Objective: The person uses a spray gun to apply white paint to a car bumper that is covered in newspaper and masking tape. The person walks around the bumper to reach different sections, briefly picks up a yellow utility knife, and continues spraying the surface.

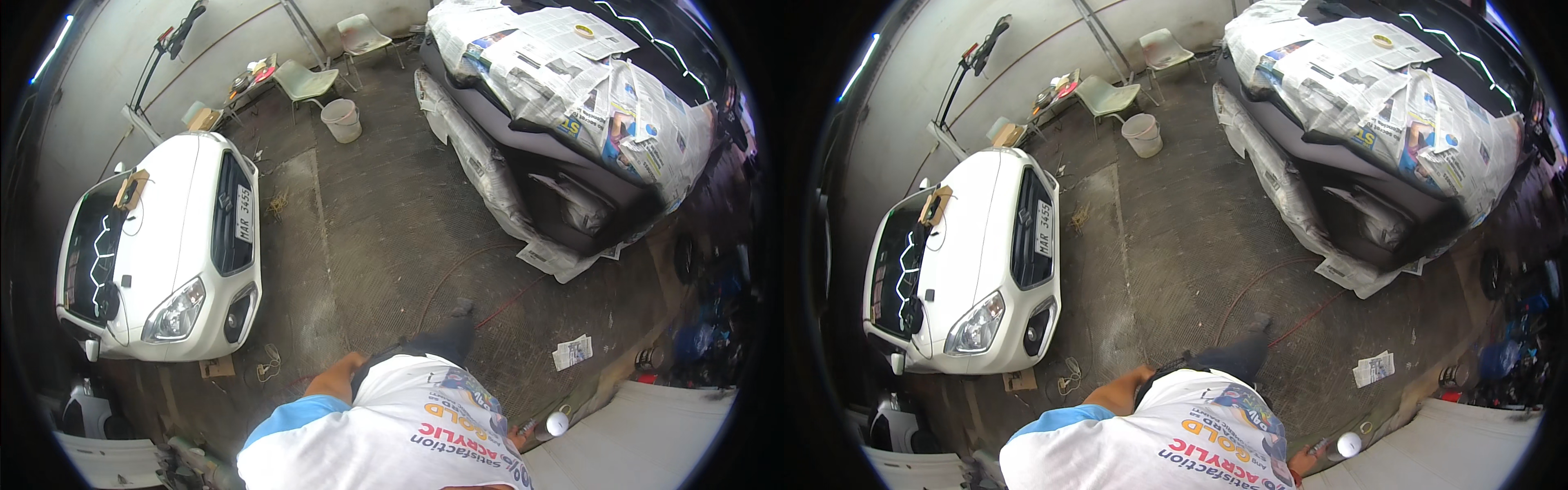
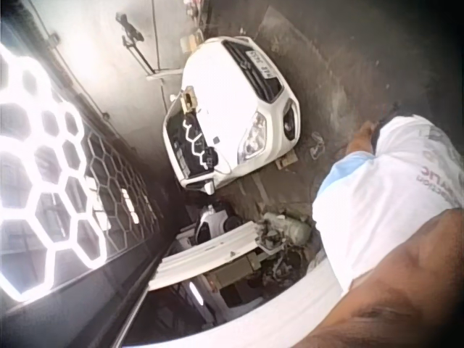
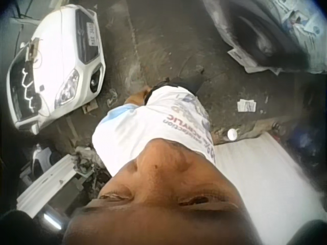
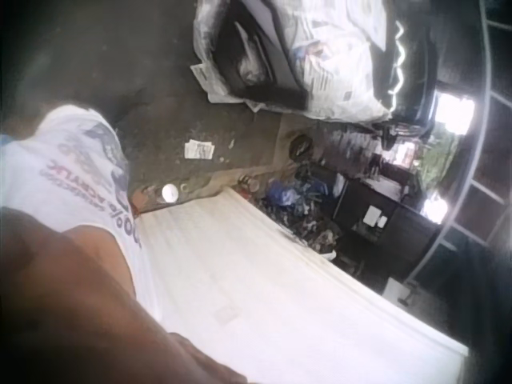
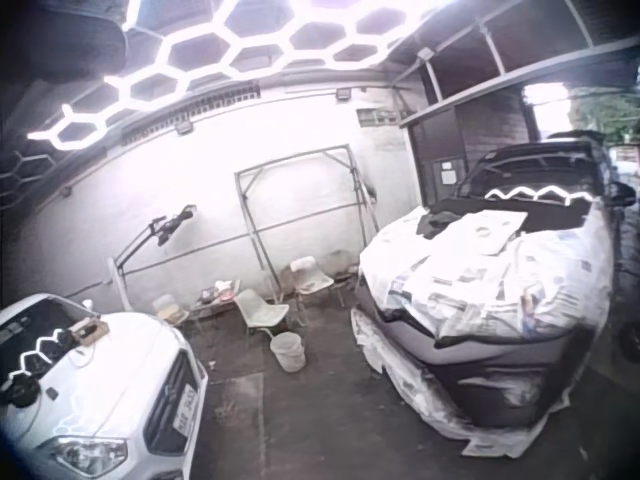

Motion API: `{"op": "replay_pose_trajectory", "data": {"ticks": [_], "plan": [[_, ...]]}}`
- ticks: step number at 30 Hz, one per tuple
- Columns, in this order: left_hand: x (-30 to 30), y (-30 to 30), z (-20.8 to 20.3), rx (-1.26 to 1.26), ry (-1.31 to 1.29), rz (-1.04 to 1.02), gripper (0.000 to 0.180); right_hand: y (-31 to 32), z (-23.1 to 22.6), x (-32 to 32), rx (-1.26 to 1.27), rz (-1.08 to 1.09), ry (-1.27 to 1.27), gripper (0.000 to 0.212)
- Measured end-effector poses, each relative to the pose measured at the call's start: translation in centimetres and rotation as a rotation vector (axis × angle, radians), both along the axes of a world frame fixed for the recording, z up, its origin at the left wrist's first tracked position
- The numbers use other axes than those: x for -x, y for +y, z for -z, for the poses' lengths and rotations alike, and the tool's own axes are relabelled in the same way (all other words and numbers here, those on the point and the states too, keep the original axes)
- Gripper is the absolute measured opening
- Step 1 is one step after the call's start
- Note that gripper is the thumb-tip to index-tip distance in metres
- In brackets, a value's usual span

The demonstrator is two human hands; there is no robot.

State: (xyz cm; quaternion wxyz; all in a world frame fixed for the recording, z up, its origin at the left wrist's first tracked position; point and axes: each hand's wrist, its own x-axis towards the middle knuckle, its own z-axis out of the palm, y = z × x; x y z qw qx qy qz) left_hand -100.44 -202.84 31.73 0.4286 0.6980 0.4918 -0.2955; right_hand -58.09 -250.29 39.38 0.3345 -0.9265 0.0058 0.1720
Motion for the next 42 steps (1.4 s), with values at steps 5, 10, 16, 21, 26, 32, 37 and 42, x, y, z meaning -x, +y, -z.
{"op": "replay_pose_trajectory", "data": {"ticks": [5, 10, 16, 21, 26, 32, 37, 42], "plan": [[1.3, 1.3, -2.8, -0.015, 0.125, -0.251, 0.061, 6.9, -3.1, 1.1, -0.082, -0.215, -0.001, 0.072], [-3.4, 8.9, -8.5, -0.235, -0.003, -0.332, 0.061, 14.4, 2.1, 1.0, -0.372, -0.353, -0.021, 0.074], [-7.3, 16.3, -9.5, -0.182, -0.247, -0.434, 0.061, 26.8, 0.6, -0.1, -0.248, -0.519, -0.021, 0.074], [-1.4, 21.5, -6.4, -0.089, -0.267, -0.625, 0.06, 39.9, -1.0, 0.2, -0.163, -0.617, -0.068, 0.073], [9.6, 26.8, -4.7, -0.012, -0.007, -0.77, 0.061, 51.3, -1.7, 1.7, -0.138, -0.689, -0.081, 0.073], [17.1, 37.4, -6.0, -0.057, -0.049, -1.003, 0.06, 64.4, -0.7, 3.2, -0.273, -0.819, -0.062, 0.072], [13.8, 49.4, -10.1, -0.14, -0.182, -1.162, 0.056, 78.3, -2.5, 5.2, -0.274, -0.879, -0.02, 0.069], [18.1, 55.8, -5.1, -0.128, -0.195, -1.206, 0.058, 94.5, 0.1, 7.1, -0.06, -0.937, 0.063, 0.069]]}}
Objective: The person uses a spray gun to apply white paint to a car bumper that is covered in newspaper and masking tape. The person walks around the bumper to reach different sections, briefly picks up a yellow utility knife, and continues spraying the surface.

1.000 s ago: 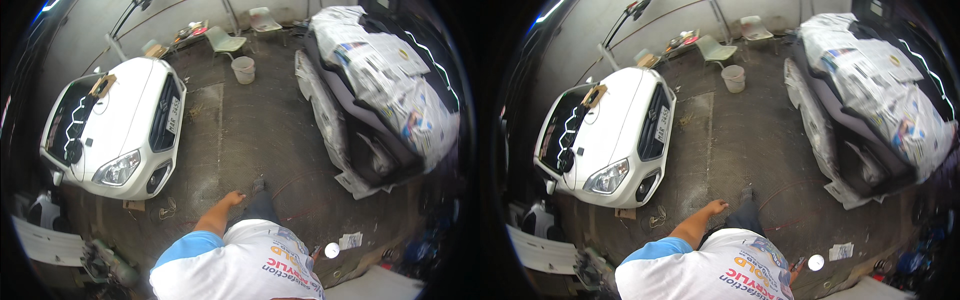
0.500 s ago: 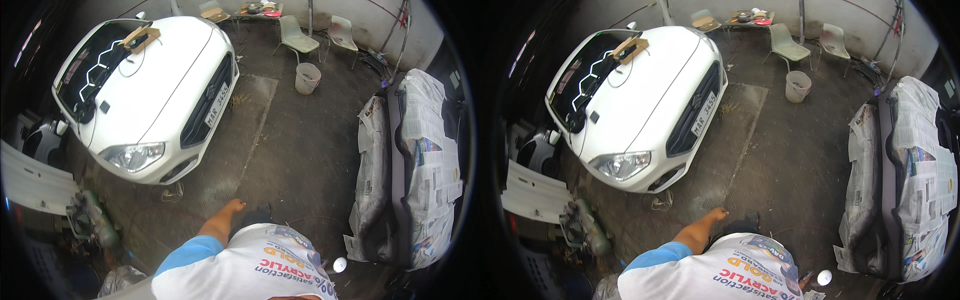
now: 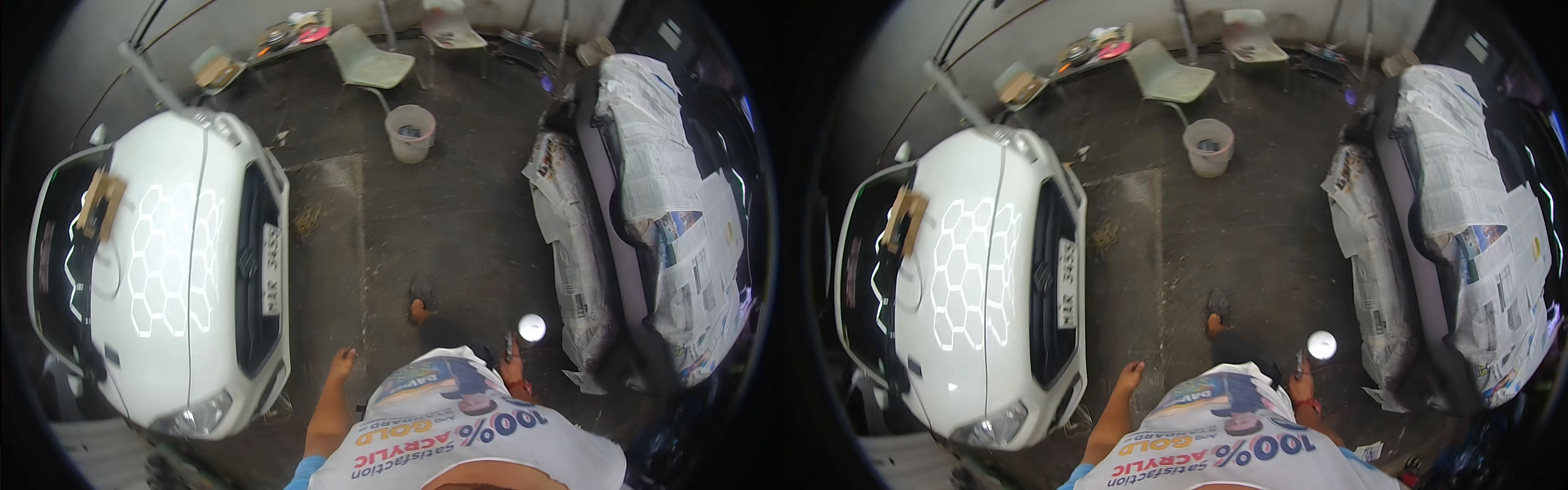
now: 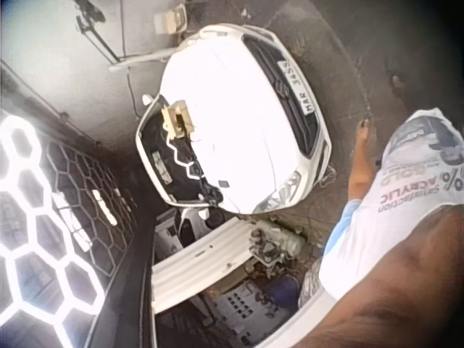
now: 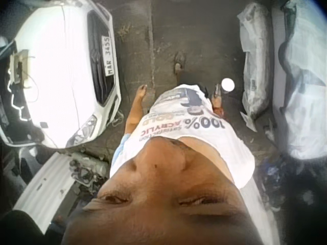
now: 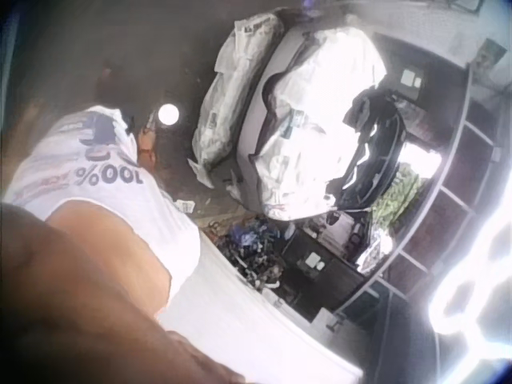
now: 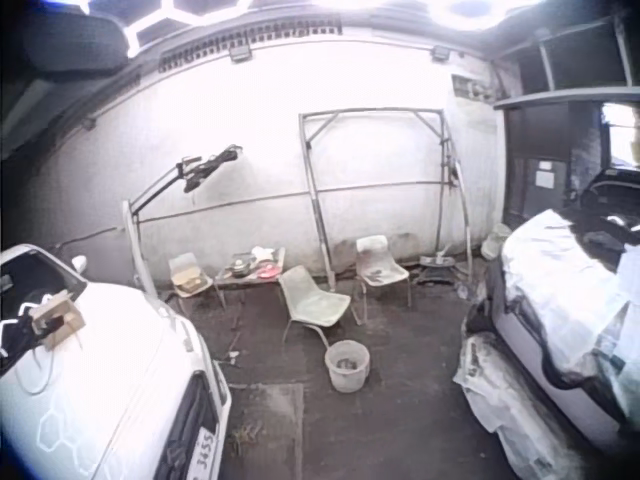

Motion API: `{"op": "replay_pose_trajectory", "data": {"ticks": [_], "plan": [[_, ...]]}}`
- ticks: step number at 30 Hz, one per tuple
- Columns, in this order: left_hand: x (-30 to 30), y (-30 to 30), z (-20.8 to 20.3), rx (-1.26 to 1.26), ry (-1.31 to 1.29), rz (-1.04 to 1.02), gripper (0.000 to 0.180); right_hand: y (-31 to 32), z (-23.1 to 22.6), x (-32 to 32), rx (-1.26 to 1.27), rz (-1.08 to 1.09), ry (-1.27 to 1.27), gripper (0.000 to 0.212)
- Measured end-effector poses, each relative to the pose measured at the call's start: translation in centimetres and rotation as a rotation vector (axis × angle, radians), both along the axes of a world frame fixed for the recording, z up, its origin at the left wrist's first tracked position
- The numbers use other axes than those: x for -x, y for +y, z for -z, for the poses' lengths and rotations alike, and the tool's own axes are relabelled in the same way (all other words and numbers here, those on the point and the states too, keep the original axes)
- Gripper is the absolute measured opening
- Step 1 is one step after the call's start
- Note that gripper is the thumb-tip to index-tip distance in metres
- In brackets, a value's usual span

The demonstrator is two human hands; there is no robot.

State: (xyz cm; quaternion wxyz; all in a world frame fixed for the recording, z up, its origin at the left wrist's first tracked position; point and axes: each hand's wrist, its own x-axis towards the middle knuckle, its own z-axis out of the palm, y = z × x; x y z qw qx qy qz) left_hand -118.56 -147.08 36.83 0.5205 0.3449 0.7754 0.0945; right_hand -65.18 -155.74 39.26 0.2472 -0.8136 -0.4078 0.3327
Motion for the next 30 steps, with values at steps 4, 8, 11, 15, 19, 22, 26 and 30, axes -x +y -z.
{"op": "replay_pose_trajectory", "data": {"ticks": [4, 8, 11, 15, 19, 22, 26, 30], "plan": [[2.3, 1.5, 0.5, 0.182, 0.037, -0.156, 0.06, 14.4, -0.9, 1.0, 0.148, -0.025, 0.009, 0.071], [1.7, 7.7, -4.0, 0.313, -0.021, -0.265, 0.06, 27.5, -1.8, 0.7, 0.034, -0.059, -0.041, 0.064], [2.0, 12.4, -3.5, 0.167, 0.179, -0.258, 0.05, 39.4, -3.0, 2.0, 0.028, -0.075, -0.04, 0.064], [4.6, 20.3, 0.2, -0.015, -0.135, -0.024, 0.06, 52.5, -2.9, 3.0, -0.042, -0.026, -0.088, 0.067], [7.3, 34.2, 2.4, 0.036, -0.052, 0.095, 0.057, 63.4, -2.4, 4.4, -0.062, -0.037, -0.055, 0.067], [11.0, 45.9, 3.3, 0.063, -0.015, 0.25, 0.056, 69.3, -3.9, 7.3, 0.072, 0.024, -0.092, 0.071], [16.6, 64.1, 2.2, 0.088, 0.022, 0.312, 0.054, 75.4, -4.9, 9.9, 0.028, 0.135, -0.091, 0.075], [22.3, 84.2, -0.8, 0.02, -0.183, -0.127, 0.039, 82.7, -4.9, 14.0, 0.095, 0.311, -0.003, 0.077]]}}
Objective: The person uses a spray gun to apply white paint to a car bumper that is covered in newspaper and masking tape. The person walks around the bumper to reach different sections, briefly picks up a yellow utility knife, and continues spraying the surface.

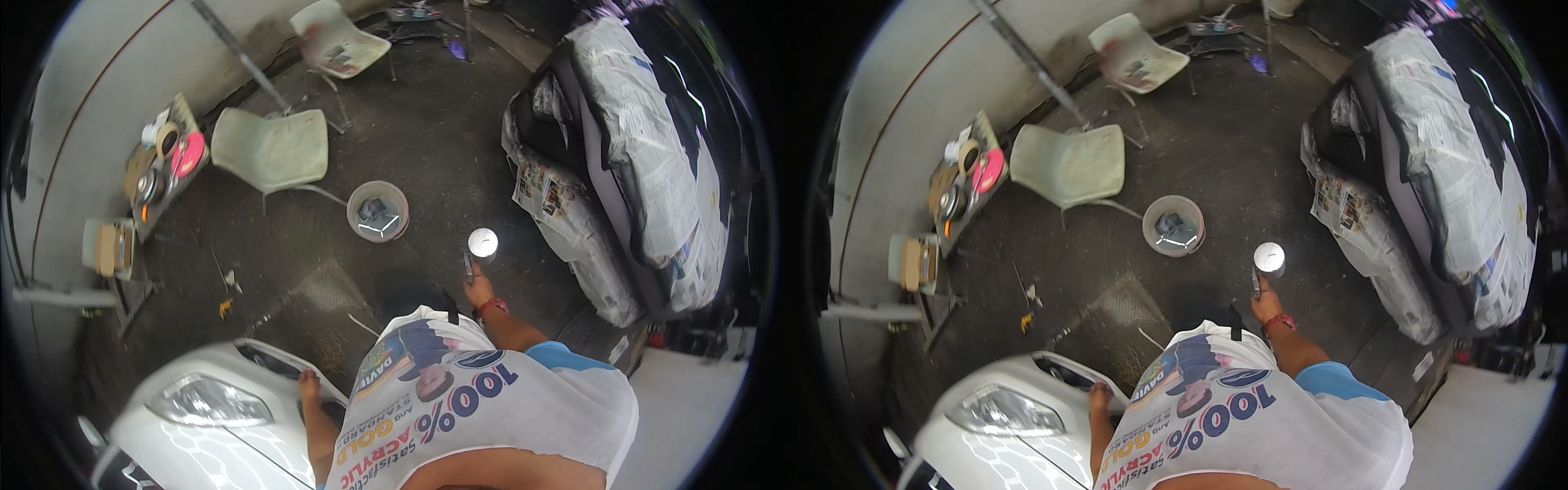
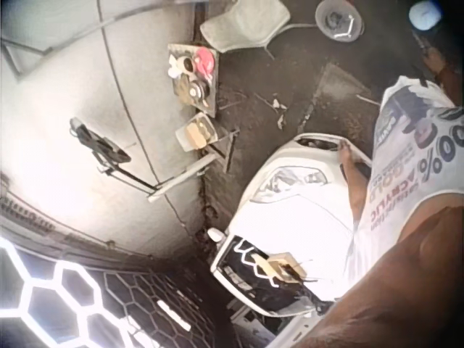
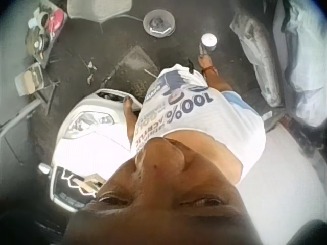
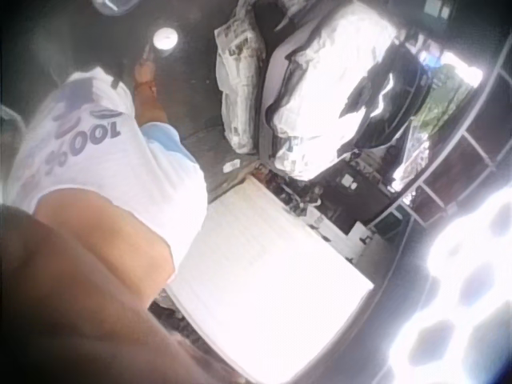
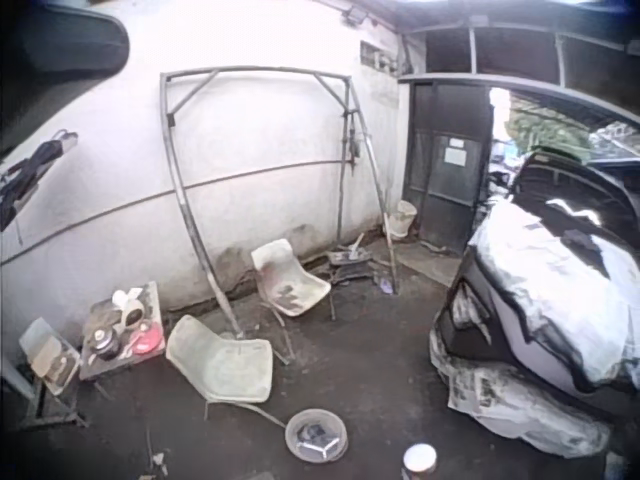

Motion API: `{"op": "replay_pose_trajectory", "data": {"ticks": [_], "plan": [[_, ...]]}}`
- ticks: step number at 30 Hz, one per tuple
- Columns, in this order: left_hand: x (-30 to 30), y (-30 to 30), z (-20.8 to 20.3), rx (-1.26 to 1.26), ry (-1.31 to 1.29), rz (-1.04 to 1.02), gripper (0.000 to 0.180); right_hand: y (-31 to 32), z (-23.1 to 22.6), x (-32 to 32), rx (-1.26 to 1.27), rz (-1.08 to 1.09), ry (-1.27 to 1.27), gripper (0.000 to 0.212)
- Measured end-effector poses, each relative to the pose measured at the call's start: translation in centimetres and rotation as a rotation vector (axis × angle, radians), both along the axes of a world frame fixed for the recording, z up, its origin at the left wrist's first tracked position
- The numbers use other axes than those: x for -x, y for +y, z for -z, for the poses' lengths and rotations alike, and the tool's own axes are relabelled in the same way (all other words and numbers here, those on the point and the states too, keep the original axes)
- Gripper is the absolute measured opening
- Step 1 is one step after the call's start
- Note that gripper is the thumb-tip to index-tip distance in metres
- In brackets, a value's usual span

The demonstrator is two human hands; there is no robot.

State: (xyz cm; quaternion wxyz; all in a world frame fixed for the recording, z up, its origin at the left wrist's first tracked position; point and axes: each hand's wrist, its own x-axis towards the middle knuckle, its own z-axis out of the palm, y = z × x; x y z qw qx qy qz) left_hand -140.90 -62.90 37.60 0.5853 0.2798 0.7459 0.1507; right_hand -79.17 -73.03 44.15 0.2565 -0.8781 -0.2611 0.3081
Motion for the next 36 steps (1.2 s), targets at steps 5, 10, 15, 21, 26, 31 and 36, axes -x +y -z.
{"op": "replay_pose_trajectory", "data": {"ticks": [5, 10, 15, 21, 26, 31, 36], "plan": [[0.5, 21.1, -2.8, -0.176, 0.079, 0.028, 0.051, 6.3, 4.0, 2.5, 0.007, 0.112, -0.063, 0.073], [-1.2, 34.4, -3.7, -0.21, 0.077, -0.01, 0.046, 17.5, 5.7, 3.8, 0.118, 0.168, -0.062, 0.071], [0.0, 42.4, -5.3, -0.128, 0.096, 0.034, 0.051, 28.2, 5.8, 5.7, 0.035, 0.147, -0.032, 0.072], [3.3, 57.4, -6.8, -0.2, 0.137, -0.049, 0.051, 42.3, 4.2, 6.7, -0.168, 0.019, 0.004, 0.071], [6.6, 73.0, -10.7, -0.314, 0.314, -0.105, 0.046, 49.5, -2.1, 12.5, -0.17, -0.036, -0.079, 0.068], [18.8, 90.9, -6.3, -0.453, 0.473, -0.03, 0.045, 53.1, -3.4, 20.1, -0.088, -0.098, -0.169, 0.065], [27.7, 103.2, -1.2, -0.469, 0.691, 0.172, 0.048, 58.4, -9.1, 27.8, 0.072, -0.18, -0.118, 0.066]]}}
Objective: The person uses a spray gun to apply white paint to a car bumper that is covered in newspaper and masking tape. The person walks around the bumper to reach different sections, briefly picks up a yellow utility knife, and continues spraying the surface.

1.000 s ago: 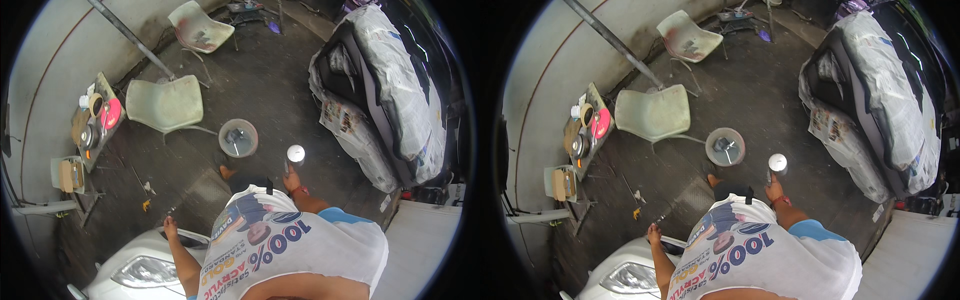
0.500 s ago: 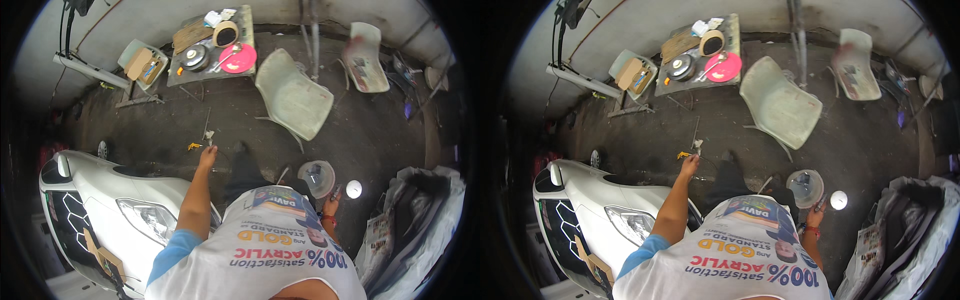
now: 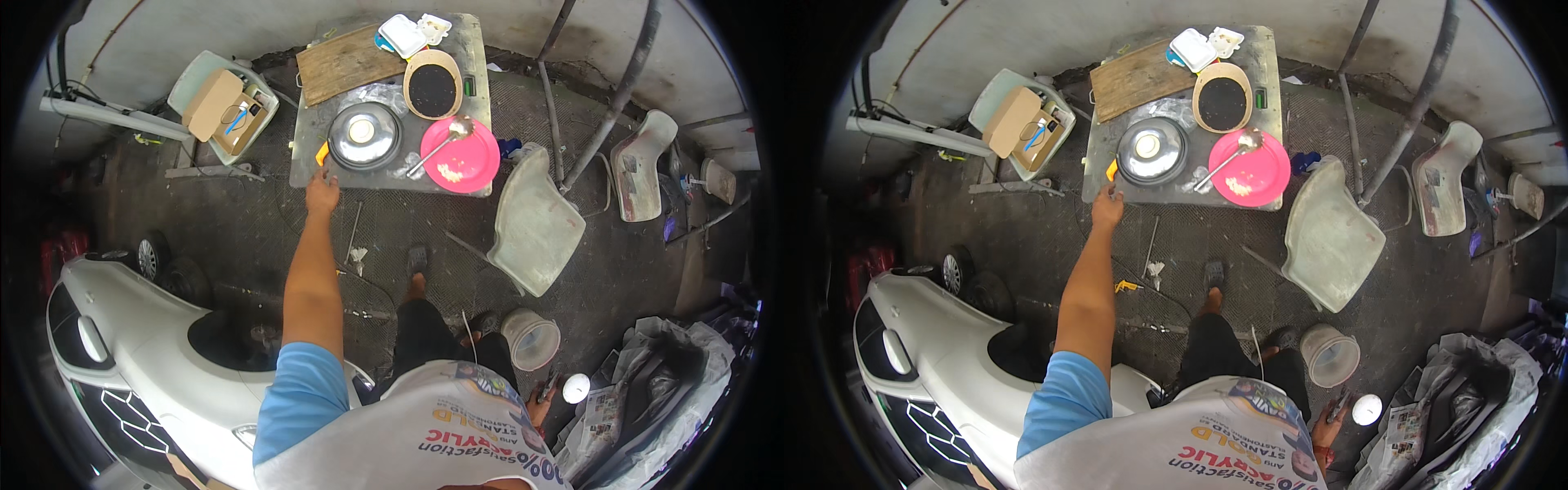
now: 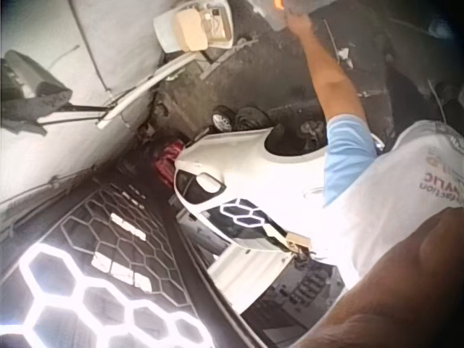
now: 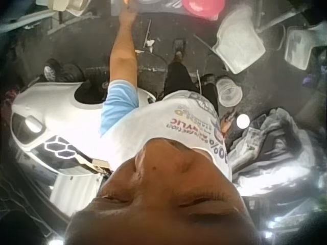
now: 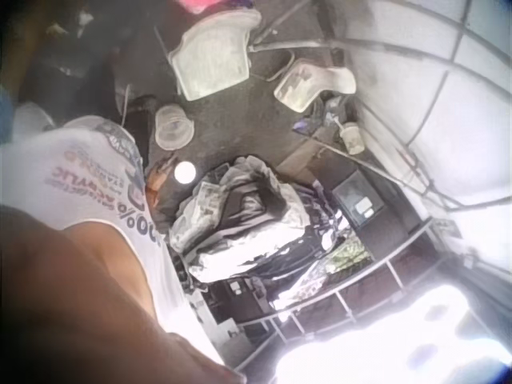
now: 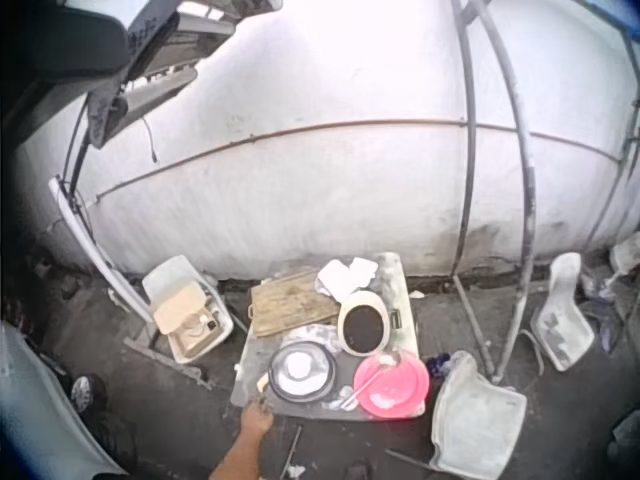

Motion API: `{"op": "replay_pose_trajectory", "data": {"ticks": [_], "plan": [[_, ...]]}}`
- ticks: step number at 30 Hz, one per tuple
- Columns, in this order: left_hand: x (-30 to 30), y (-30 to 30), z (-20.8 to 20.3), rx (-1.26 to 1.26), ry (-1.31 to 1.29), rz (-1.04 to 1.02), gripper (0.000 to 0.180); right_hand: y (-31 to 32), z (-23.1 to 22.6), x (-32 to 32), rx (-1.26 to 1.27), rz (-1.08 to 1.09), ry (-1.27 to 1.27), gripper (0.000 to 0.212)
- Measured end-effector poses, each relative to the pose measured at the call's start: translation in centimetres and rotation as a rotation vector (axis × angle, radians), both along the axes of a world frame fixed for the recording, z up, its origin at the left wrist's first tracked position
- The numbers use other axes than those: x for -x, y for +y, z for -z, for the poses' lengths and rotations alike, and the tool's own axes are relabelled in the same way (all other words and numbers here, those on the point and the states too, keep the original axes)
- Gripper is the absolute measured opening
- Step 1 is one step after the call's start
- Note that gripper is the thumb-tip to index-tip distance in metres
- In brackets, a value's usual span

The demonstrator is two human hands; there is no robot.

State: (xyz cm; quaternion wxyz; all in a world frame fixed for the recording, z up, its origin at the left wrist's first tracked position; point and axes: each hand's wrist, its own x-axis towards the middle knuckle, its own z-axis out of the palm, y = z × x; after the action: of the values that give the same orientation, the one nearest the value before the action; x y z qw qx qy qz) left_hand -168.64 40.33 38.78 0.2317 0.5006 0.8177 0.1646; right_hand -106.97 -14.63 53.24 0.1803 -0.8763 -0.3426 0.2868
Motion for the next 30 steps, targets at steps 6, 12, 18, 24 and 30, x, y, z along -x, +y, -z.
{"op": "replay_pose_trajectory", "data": {"ticks": [6, 12, 18, 24, 30], "plan": [[5.6, 8.4, 3.2, 0.201, 0.14, 0.039, 0.055, 5.4, -2.8, 6.6, 0.098, 0.014, 0.12, 0.074], [7.4, 10.6, 8.3, 0.089, 0.233, 0.193, 0.04, 8.4, -4.7, 10.2, 0.231, -0.05, -0.102, 0.059], [12.1, 9.2, 13.6, -0.166, 0.313, 0.253, 0.062, 8.8, -3.4, 9.1, 0.203, 0.075, -0.165, 0.042], [2.6, -5.2, 14.9, 0.262, 0.251, -0.006, 0.077, 1.4, 0.0, 11.9, 0.192, 0.203, -0.147, 0.037], [-13.3, -21.3, 11.6, 1.213, -0.301, 0.476, 0.042, -8.7, 2.6, 12.9, 0.021, 0.42, -0.146, 0.034]]}}
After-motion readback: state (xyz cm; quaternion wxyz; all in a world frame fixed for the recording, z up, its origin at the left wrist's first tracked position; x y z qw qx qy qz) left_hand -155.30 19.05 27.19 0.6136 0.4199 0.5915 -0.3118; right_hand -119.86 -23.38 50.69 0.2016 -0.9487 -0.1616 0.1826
